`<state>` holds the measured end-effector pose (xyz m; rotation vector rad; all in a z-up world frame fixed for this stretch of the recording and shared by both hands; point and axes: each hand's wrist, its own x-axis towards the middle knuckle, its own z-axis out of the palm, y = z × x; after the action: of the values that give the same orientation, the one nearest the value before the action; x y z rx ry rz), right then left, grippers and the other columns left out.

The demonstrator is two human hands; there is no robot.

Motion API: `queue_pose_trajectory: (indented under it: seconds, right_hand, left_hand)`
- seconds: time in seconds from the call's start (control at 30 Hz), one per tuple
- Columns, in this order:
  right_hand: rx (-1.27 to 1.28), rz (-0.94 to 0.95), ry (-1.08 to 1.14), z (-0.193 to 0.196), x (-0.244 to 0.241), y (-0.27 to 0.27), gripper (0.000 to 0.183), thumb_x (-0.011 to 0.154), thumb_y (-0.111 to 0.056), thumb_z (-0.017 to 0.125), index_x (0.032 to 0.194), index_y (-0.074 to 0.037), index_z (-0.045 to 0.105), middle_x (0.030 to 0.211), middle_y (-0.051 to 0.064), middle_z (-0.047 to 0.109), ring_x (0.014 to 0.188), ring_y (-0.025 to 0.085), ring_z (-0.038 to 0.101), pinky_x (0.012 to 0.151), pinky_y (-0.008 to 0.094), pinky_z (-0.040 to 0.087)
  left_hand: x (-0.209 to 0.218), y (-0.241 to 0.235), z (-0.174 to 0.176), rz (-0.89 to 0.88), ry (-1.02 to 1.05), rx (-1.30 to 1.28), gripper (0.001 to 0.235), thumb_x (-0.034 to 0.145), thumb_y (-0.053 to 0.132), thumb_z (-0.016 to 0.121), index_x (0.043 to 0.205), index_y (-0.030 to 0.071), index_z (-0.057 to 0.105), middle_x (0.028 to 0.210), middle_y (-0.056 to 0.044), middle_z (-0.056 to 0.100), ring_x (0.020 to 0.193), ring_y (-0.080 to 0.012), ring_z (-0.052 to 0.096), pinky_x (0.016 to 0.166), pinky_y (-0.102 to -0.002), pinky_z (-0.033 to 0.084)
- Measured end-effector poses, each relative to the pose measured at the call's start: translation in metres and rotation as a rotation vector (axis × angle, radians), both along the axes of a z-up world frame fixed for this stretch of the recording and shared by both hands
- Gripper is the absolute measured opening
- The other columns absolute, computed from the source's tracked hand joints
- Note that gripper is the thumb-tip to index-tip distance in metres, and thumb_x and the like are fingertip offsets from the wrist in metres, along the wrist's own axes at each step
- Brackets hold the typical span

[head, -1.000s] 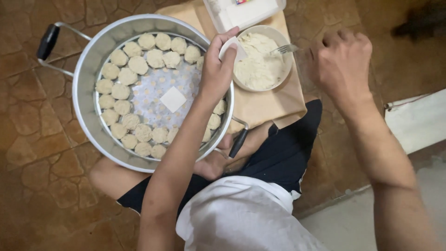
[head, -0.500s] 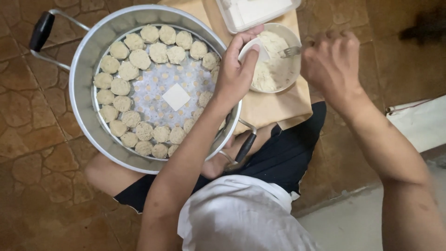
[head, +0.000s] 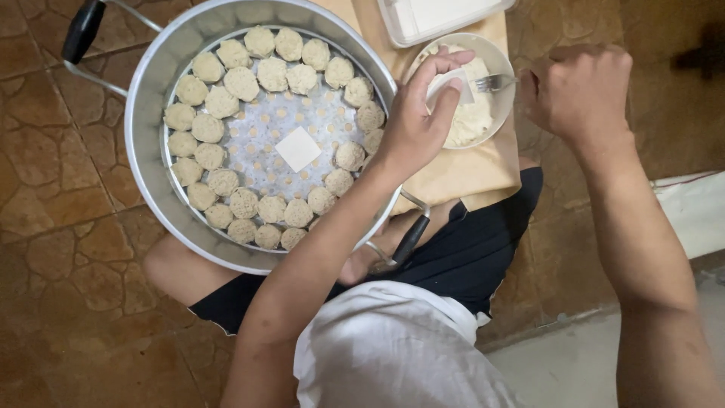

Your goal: The person sits on the floor and uses a fork to press a pattern into small balls of dough held in their hand. They place the shaped dough onto a perforated metal tray. The person then spreads a white paste onto a small square paper using the fork.

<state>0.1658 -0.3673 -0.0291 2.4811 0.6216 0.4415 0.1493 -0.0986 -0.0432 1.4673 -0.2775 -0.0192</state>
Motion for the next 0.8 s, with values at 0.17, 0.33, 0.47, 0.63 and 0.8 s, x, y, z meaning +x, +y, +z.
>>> queue_pose_trajectory:
  seconds: [0.17,0.33,0.47,0.63,0.8]
  right_hand:
    - [-0.046,-0.150,0.108,-0.013,0.002,-0.010,0.054,0.117,-0.050,0.061,0.068,-0.030,0.053,0.057,-0.012,0.039,0.052,0.011,0.040,0.056,0.030,0.030]
    - [-0.024,-0.141,0.145,-0.011,0.004,-0.011,0.043,0.114,-0.049,0.061,0.073,-0.035,0.056,0.057,-0.014,0.042,0.052,0.008,0.042,0.053,0.027,0.026]
    - [0.064,-0.133,0.201,-0.011,0.004,-0.011,0.042,0.115,-0.049,0.063,0.077,-0.032,0.060,0.058,-0.012,0.046,0.054,0.010,0.048,0.054,0.030,0.029]
    - [0.153,-0.137,0.253,-0.007,0.007,-0.005,0.030,0.113,-0.044,0.063,0.087,-0.031,0.072,0.059,-0.010,0.055,0.056,0.013,0.058,0.055,0.033,0.036]
    - [0.281,-0.253,0.403,-0.004,0.008,0.001,0.030,0.112,-0.046,0.060,0.099,-0.029,0.081,0.054,0.001,0.058,0.057,0.026,0.058,0.062,0.043,0.037]
  left_hand:
    - [-0.002,0.000,0.003,0.003,0.016,0.011,0.014,0.103,0.012,0.050,0.114,0.009,0.059,0.138,-0.012,0.067,0.148,-0.0352,0.048,0.128,-0.051,0.033]
    - [-0.002,0.006,0.008,-0.007,0.064,-0.034,0.020,0.104,0.011,0.048,0.119,0.010,0.061,0.137,-0.012,0.067,0.147,-0.0330,0.049,0.127,-0.047,0.035]
    - [0.000,0.006,0.006,-0.001,0.091,-0.099,0.023,0.103,0.010,0.049,0.122,0.008,0.062,0.135,-0.012,0.067,0.137,-0.0283,0.057,0.124,-0.044,0.041]
    - [0.005,0.010,0.003,-0.003,0.144,-0.114,0.023,0.104,0.017,0.049,0.122,0.009,0.062,0.137,-0.010,0.067,0.137,-0.0269,0.058,0.121,-0.043,0.041]
    - [0.009,0.019,0.002,0.001,0.305,-0.360,0.027,0.105,0.022,0.054,0.126,0.008,0.064,0.145,-0.009,0.063,0.129,-0.0197,0.060,0.107,-0.031,0.049]
